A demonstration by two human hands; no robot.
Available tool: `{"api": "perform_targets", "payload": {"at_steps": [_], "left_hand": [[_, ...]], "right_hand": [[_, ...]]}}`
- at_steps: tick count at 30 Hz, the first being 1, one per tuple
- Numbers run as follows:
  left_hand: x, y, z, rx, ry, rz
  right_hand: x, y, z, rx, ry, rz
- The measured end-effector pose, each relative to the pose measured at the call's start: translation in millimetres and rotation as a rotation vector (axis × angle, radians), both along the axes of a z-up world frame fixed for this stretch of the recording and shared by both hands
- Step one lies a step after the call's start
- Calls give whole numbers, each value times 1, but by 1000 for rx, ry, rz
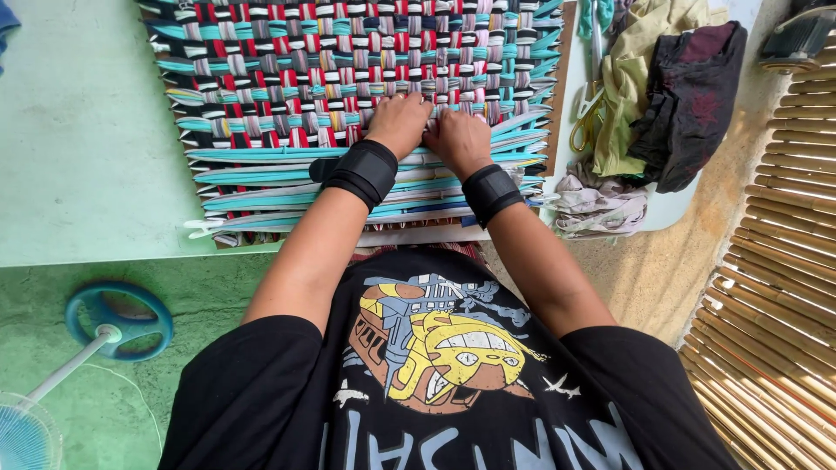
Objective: The person weaves colorful cords through a mat by pulling them by hand, using both hands or alternating hands to pull the cords taut.
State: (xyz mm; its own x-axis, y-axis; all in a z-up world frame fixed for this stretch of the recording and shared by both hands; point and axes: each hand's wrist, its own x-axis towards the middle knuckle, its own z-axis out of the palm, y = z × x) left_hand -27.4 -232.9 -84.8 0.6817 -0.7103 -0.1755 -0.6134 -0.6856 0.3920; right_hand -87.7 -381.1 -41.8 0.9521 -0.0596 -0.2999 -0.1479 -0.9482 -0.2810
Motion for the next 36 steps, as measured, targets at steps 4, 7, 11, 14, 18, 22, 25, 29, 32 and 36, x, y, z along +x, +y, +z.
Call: {"api": "perform_targets", "payload": {"at_steps": [4,7,11,14,18,22,25,29,32,36], "left_hand": [[-1,-3,6,13,-34,0],[2,-9,17,26,-49,21],[2,-11,20,33,-14,31],[0,-12,-5,30,-64,35],[-3,-14,3,38,-94,46],[-8,-13,3,77,-120,53],[-6,-15,5,70,-154,51],[-12,-15,-9,91,-143,61],[-5,-17,21,127,-64,63],[2,-34,77,214,176,105]], "right_hand": [[-7,4,13,-67,99,-20],[-6,2,2,-98,9,-47],[-15,-2,-4,67,-52,19],[-18,-12,-12,133,-40,73],[-25,-30,-29,113,-34,89],[-17,-35,20,27,-14,82],[-10,-34,41,-81,-147,125],[-8,-36,17,-50,-39,101],[-6,-42,-12,-60,-18,113],[-9,-45,-21,-17,-62,100]]}}
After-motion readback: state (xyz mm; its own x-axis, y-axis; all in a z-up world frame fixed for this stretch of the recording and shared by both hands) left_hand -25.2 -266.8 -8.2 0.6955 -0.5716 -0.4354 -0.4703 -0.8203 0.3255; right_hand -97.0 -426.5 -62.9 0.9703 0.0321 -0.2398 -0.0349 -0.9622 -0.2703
